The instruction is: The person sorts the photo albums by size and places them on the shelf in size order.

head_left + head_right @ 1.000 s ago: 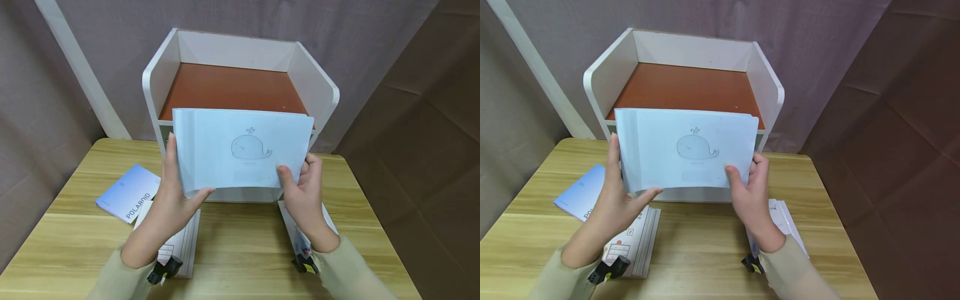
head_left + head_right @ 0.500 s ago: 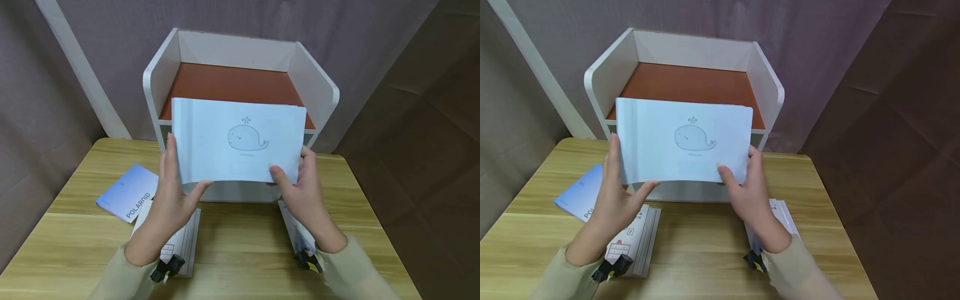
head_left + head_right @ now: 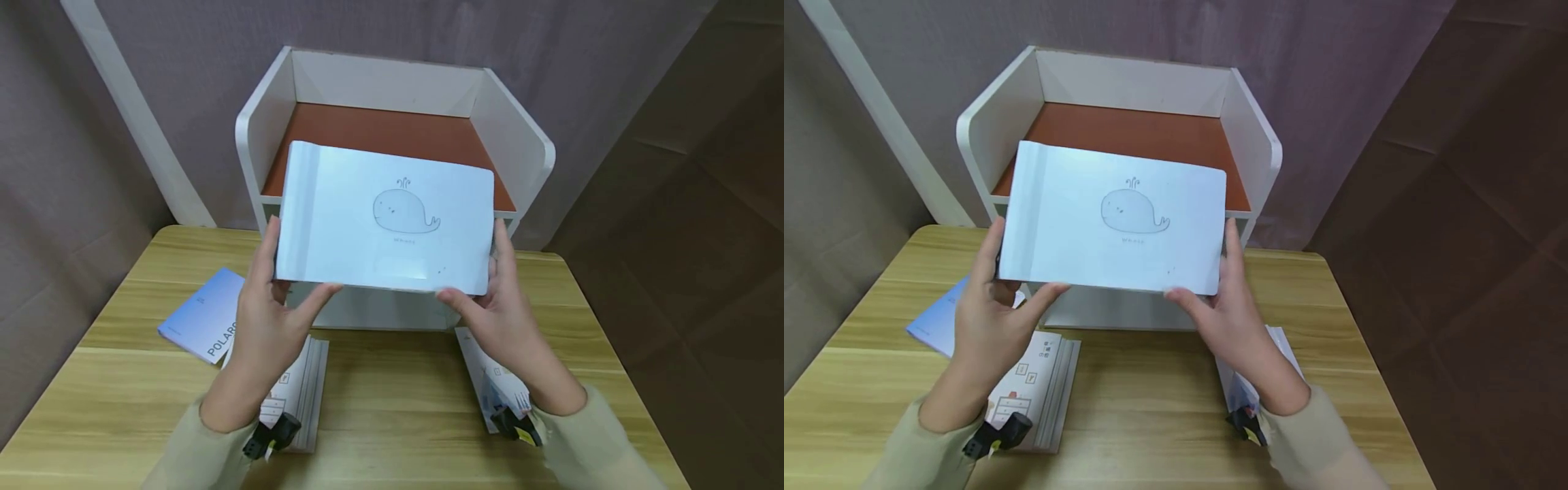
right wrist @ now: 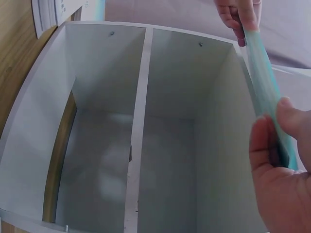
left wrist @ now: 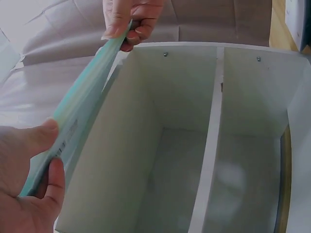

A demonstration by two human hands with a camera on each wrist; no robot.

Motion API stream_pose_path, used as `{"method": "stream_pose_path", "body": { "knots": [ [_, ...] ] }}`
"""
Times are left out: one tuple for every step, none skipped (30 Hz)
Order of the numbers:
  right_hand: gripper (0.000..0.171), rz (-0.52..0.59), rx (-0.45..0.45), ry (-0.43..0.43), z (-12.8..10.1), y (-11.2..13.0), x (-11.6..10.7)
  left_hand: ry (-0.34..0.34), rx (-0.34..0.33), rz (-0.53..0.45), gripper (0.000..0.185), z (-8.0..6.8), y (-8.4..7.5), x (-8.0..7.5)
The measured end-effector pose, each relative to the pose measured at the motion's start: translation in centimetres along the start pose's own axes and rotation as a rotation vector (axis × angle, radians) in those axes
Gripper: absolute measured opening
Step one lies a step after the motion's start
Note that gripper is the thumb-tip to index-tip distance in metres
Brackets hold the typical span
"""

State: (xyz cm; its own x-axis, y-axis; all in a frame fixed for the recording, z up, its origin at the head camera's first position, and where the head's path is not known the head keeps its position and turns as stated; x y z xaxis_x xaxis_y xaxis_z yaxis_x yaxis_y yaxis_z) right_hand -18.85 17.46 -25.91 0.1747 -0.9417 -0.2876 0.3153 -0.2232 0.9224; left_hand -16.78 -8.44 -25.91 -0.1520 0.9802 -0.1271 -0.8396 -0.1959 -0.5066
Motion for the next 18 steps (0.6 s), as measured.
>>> {"method": "stream_pose_path", "body": {
  "knots": [
    [0.107, 0.006, -0.009, -0.014, 0.0, 0.1, -0.1, -0.019, 0.002, -0.008, 0.103, 0.1, -0.1, -0.1],
    [0.105, 0.017, -0.014, -0.027, 0.0, 0.2, -0.2, -0.032, 0.002, -0.009, 0.102, 0.3, -0.1, -0.1],
    [0.103, 0.022, -0.022, -0.041, 0.0, 0.4, -0.3, -0.043, 0.004, -0.011, 0.101, 0.5, -0.1, -0.2],
    [0.101, 0.022, -0.032, -0.058, 0.1, 0.6, -0.5, -0.052, 0.006, -0.015, 0.1, 0.8, -0.2, -0.2],
    [0.099, 0.029, -0.043, -0.073, 0.2, 0.8, -0.6, -0.061, 0.008, -0.024, 0.098, 1.0, -0.2, -0.2],
    [0.097, 0.035, -0.056, -0.086, 0.4, 1.0, -0.7, -0.071, 0.004, -0.029, 0.097, 1.3, -0.2, -0.2],
    [0.094, 0.035, -0.062, -0.101, 0.5, 1.2, -0.8, -0.076, -0.003, -0.028, 0.096, 1.7, -0.2, -0.3],
    [0.092, 0.043, -0.067, -0.112, 0.7, 1.4, -0.9, -0.08, -0.012, -0.028, 0.094, 2.0, -0.1, -0.3],
    [0.089, 0.041, -0.07, -0.126, 1.0, 1.6, -1.1, -0.085, -0.024, -0.026, 0.093, 2.3, 0.0, -0.3],
    [0.087, 0.039, -0.069, -0.139, 1.2, 1.8, -1.2, -0.088, -0.037, -0.019, 0.092, 2.6, 0.2, -0.3],
    [0.084, 0.037, -0.068, -0.148, 1.5, 2.0, -1.3, -0.089, -0.053, -0.01, 0.091, 2.8, 0.4, -0.3],
    [0.082, 0.028, -0.063, -0.158, 1.8, 2.1, -1.4, -0.09, -0.07, 0.004, 0.09, 3.0, 0.6, -0.3],
    [0.08, 0.019, -0.054, -0.166, 2.1, 2.2, -1.5, -0.087, -0.083, 0.018, 0.088, 3.2, 0.8, -0.3],
    [0.079, 0.012, -0.047, -0.172, 2.3, 2.2, -1.5, -0.082, -0.094, 0.035, 0.087, 3.4, 1.0, -0.4],
    [0.078, -0.004, -0.039, -0.181, 2.5, 2.3, -1.6, -0.074, -0.105, 0.059, 0.086, 3.6, 1.2, -0.4],
    [0.077, -0.014, -0.03, -0.187, 2.7, 2.3, -1.7, -0.062, -0.113, 0.081, 0.085, 3.7, 1.3, -0.4],
    [0.076, -0.026, -0.021, -0.194, 2.9, 2.2, -1.7, -0.049, -0.121, 0.102, 0.084, 3.9, 1.5, -0.5],
    [0.076, -0.034, -0.015, -0.201, 3.1, 2.2, -1.8, -0.031, -0.13, 0.133, 0.084, 4.0, 1.6, -0.5]
  ]
}}
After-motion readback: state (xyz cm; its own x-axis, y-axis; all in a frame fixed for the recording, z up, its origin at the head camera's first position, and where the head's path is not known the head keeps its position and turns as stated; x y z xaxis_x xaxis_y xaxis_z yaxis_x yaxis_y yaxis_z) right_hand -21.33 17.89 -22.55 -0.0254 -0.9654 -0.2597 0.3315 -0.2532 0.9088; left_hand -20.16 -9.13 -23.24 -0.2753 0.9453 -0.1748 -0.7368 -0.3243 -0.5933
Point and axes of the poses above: each hand's wrist, its own z-axis towards the middle knuckle, its own x-axis out of the palm, y = z × x, the point moved 7 cm from there along z, towards the middle knuckle, and after that the axes turned 12 degrees about x, right-handed, at the moved point
